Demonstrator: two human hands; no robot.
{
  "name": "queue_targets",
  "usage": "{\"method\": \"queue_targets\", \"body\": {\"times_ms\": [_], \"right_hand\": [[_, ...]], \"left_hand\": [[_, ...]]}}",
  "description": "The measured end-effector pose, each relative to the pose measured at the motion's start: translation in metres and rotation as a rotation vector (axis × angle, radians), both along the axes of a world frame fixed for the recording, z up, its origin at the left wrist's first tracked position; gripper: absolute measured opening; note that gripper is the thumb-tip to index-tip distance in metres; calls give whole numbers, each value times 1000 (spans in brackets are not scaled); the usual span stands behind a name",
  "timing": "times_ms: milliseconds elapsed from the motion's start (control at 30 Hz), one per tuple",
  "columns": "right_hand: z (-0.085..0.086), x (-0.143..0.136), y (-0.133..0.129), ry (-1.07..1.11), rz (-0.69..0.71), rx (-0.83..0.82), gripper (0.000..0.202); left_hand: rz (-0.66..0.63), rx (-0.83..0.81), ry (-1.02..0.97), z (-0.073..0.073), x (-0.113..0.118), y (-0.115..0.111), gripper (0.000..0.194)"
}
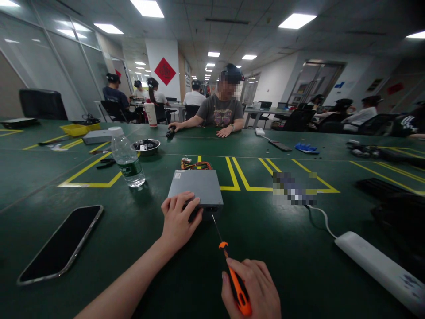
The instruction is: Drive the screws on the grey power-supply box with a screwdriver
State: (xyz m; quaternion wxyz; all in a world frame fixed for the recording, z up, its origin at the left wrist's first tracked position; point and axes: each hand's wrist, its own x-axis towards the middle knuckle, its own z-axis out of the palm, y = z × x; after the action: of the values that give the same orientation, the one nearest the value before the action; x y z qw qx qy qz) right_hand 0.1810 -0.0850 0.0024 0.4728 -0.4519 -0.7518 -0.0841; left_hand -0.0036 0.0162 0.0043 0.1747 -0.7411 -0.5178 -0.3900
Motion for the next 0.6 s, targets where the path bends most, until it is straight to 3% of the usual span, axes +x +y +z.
{"method": "queue_targets", "body": {"times_ms": [600], "right_hand": [[-1,-9,11,-110,34,52,17]], "left_hand": [[-11,-17,-17,2,0,-1,20]]}}
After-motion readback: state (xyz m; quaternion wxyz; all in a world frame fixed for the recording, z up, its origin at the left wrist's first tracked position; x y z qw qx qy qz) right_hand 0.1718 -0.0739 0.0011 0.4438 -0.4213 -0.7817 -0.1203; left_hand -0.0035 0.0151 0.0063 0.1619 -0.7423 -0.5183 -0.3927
